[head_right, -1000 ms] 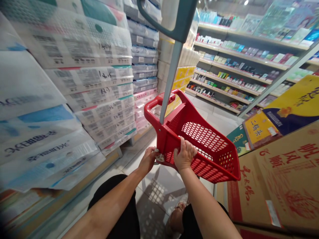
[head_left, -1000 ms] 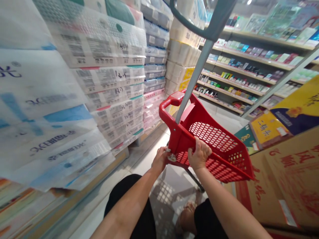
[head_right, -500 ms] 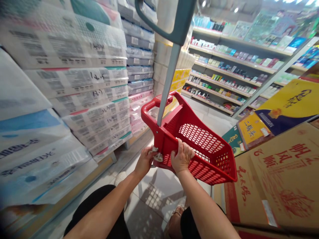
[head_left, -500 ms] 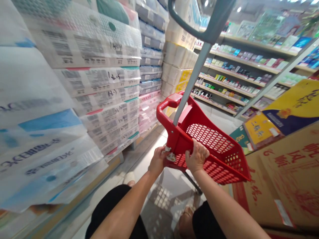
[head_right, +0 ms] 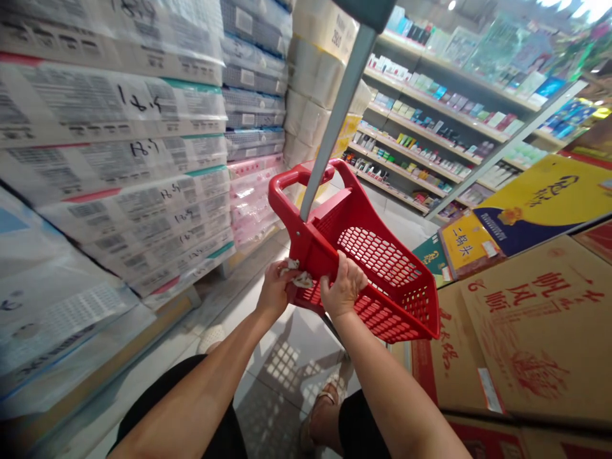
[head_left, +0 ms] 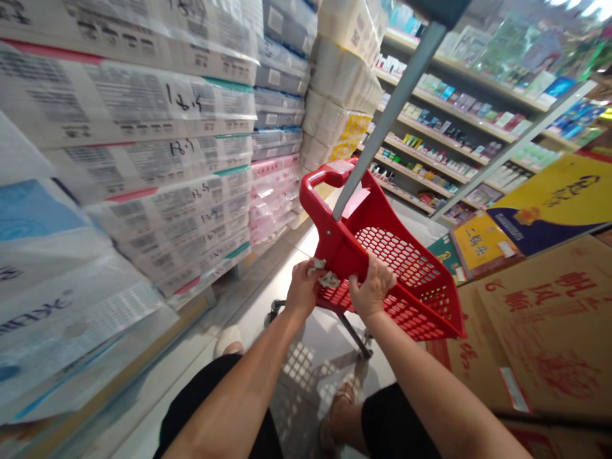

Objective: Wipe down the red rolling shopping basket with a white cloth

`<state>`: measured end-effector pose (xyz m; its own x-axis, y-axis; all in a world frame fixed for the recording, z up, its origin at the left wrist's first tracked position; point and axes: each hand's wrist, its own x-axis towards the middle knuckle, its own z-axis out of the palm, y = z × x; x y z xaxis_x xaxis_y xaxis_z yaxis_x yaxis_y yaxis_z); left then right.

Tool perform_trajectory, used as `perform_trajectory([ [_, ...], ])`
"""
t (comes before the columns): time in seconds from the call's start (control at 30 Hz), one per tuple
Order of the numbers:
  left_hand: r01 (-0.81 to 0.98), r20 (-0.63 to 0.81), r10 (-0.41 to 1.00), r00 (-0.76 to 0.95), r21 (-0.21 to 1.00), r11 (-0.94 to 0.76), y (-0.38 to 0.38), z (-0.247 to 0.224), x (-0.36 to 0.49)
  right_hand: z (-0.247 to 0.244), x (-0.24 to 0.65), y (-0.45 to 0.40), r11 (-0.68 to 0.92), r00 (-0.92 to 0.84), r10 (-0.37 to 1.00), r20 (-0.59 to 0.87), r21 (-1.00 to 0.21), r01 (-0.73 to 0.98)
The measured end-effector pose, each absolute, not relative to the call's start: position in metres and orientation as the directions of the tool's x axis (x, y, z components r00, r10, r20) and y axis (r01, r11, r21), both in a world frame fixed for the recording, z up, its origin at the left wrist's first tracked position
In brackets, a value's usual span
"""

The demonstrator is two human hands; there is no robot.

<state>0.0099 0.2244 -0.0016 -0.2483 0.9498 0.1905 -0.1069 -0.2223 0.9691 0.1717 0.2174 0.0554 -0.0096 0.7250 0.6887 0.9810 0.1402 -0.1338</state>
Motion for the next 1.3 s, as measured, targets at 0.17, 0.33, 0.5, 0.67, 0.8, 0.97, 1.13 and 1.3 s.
perform_trajectory([
  [0.17,0.236,0.526,0.807,-0.268,0.848,-0.474,0.234,-0.004,0.009,0.057,0.173,0.217,0.171,-0.044,0.712,0.7,-0.112,0.979],
  [0.33,0.343,0.582,0.78,-0.229,0.798,-0.495,0.235,-0.007,0.017,0.056,0.178,0.219,0.173,-0.046,0.715,0.698,-0.113,0.978],
  [0.5,0.413,0.608,0.772,-0.186,0.761,-0.5,0.24,-0.002,0.007,0.053,0.185,0.225,0.178,-0.048,0.714,0.699,-0.115,0.977],
  [0.67,0.56,0.674,0.729,-0.121,0.652,-0.51,0.236,-0.012,0.011,0.053,0.184,0.227,0.185,-0.054,0.698,0.714,-0.106,0.977],
  [0.8,0.582,0.694,0.704,0.152,0.513,-0.631,0.228,-0.022,0.023,0.055,0.183,0.228,0.175,-0.049,0.71,0.702,-0.109,0.979],
  [0.97,0.681,0.696,0.716,0.048,0.502,-0.533,0.229,-0.027,0.023,0.055,0.183,0.228,0.181,-0.055,0.697,0.715,-0.102,0.978],
  [1.13,0.684,0.631,0.759,0.163,0.482,-0.548,0.227,-0.028,0.018,0.056,0.183,0.226,0.175,-0.055,0.705,0.707,-0.099,0.98],
  [1.3,0.705,0.531,0.842,0.093,0.562,-0.432,0.222,-0.035,0.019,0.056,0.183,0.226,0.177,-0.049,0.704,0.708,-0.108,0.978],
])
